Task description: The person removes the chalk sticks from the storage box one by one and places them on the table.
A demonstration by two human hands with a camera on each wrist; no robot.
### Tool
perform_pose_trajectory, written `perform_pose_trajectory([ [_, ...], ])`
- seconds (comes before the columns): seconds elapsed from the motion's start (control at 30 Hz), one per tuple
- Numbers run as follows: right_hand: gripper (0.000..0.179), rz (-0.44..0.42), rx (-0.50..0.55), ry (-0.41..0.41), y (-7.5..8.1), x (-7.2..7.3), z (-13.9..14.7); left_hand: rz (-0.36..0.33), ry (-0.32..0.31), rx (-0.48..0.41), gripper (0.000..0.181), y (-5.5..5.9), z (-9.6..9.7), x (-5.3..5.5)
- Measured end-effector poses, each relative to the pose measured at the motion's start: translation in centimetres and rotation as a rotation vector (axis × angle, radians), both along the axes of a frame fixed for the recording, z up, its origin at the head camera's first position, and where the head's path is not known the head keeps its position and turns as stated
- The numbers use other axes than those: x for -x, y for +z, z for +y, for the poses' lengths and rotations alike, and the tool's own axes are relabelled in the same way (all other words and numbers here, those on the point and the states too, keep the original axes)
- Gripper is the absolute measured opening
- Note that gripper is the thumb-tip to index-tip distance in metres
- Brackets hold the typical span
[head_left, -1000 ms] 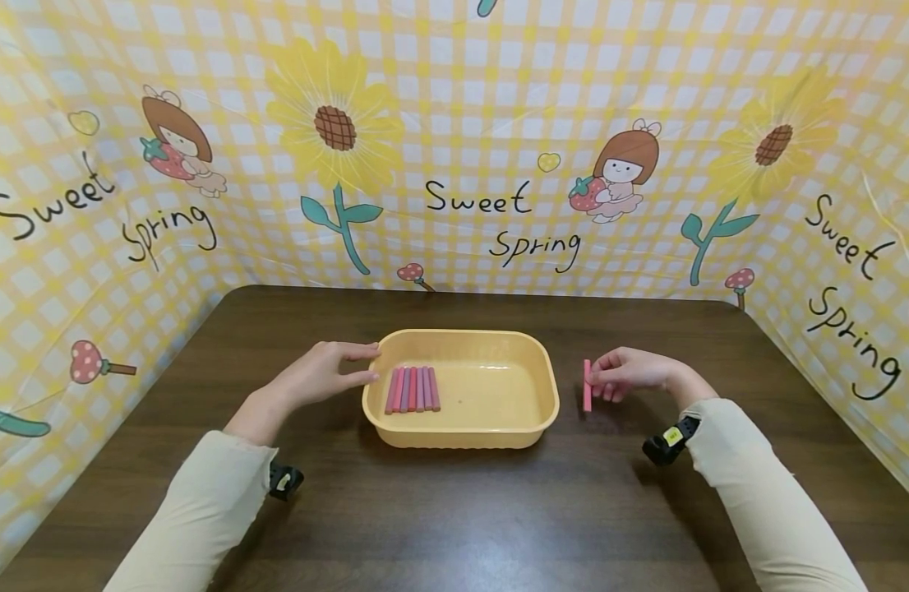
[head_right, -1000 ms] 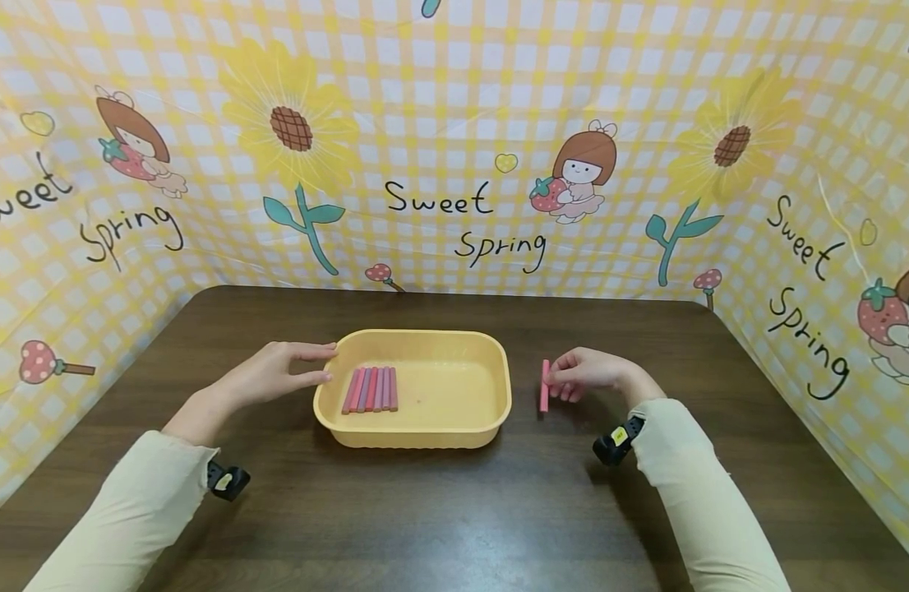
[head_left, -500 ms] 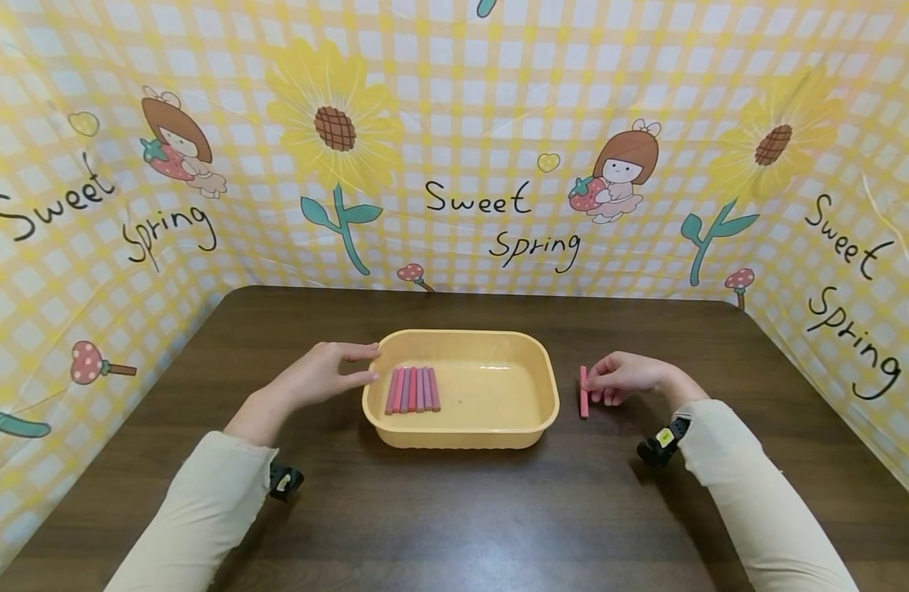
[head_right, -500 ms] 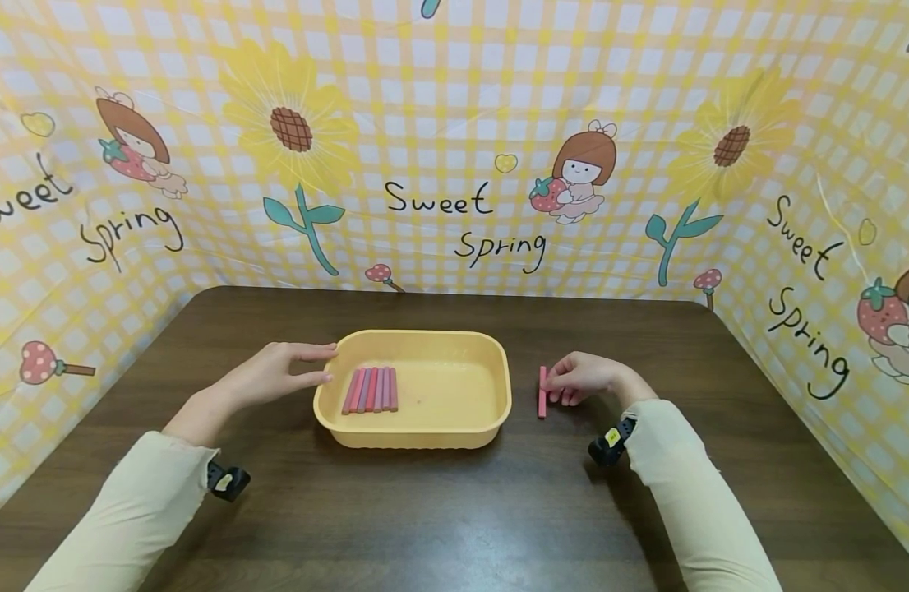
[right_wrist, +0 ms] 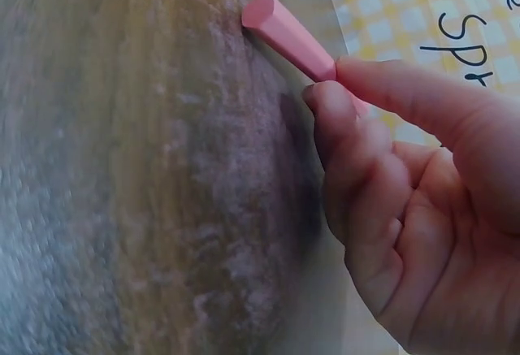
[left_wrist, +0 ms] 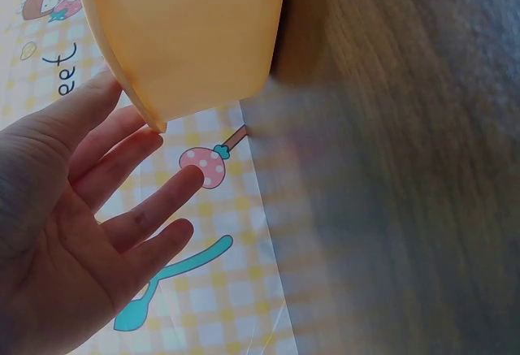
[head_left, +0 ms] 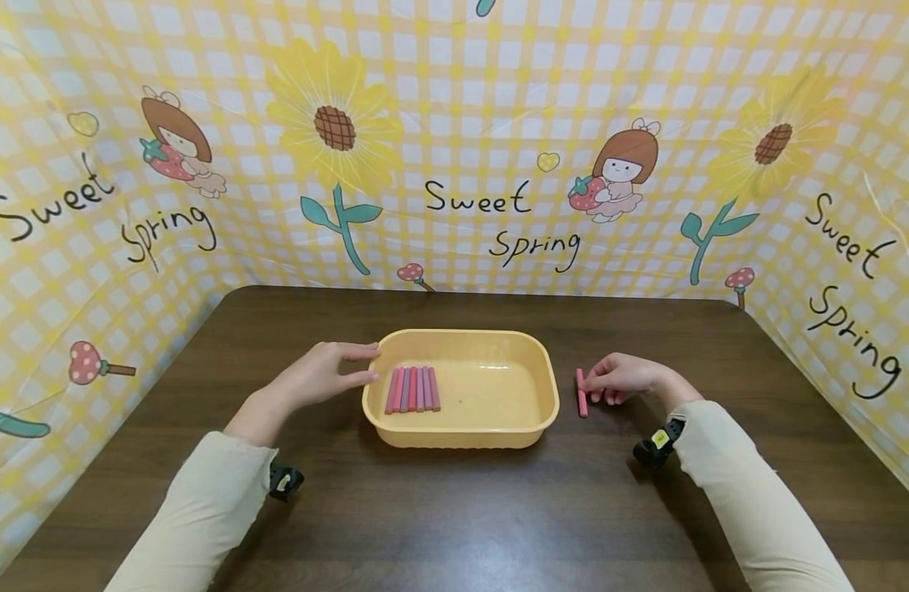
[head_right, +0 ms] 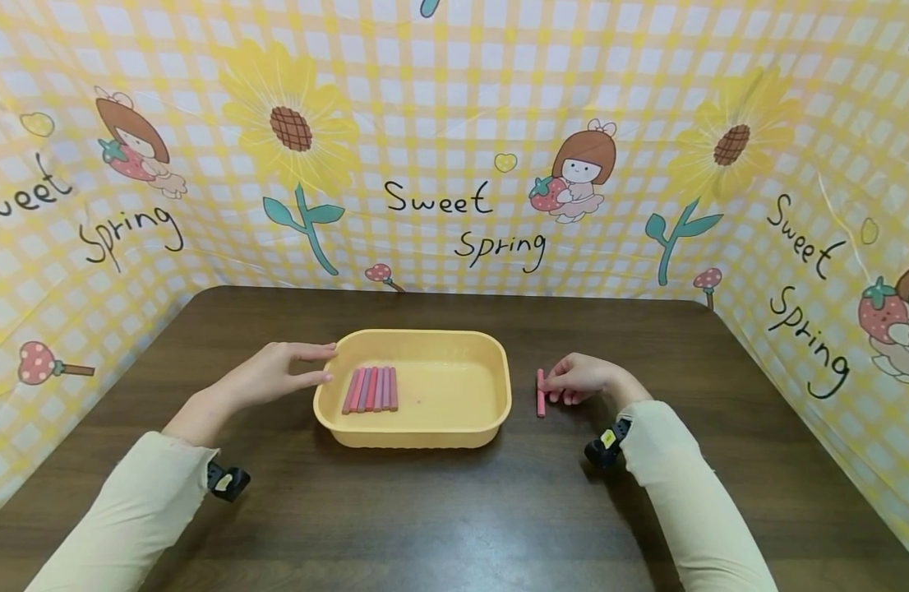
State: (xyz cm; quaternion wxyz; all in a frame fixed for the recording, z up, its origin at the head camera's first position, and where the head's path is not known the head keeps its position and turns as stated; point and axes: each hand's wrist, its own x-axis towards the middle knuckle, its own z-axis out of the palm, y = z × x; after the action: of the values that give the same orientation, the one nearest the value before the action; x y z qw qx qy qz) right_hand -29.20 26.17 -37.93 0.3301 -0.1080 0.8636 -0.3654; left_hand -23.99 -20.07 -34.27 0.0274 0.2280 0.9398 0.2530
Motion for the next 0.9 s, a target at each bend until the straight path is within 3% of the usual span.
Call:
perform_pose_trajectory([
  [0.9,0.028,0.060,-0.091,-0.068,0.09,-0.13,-0.70,0.005,-0.008,-0.014,0.047,-0.17,0.03,0.03],
])
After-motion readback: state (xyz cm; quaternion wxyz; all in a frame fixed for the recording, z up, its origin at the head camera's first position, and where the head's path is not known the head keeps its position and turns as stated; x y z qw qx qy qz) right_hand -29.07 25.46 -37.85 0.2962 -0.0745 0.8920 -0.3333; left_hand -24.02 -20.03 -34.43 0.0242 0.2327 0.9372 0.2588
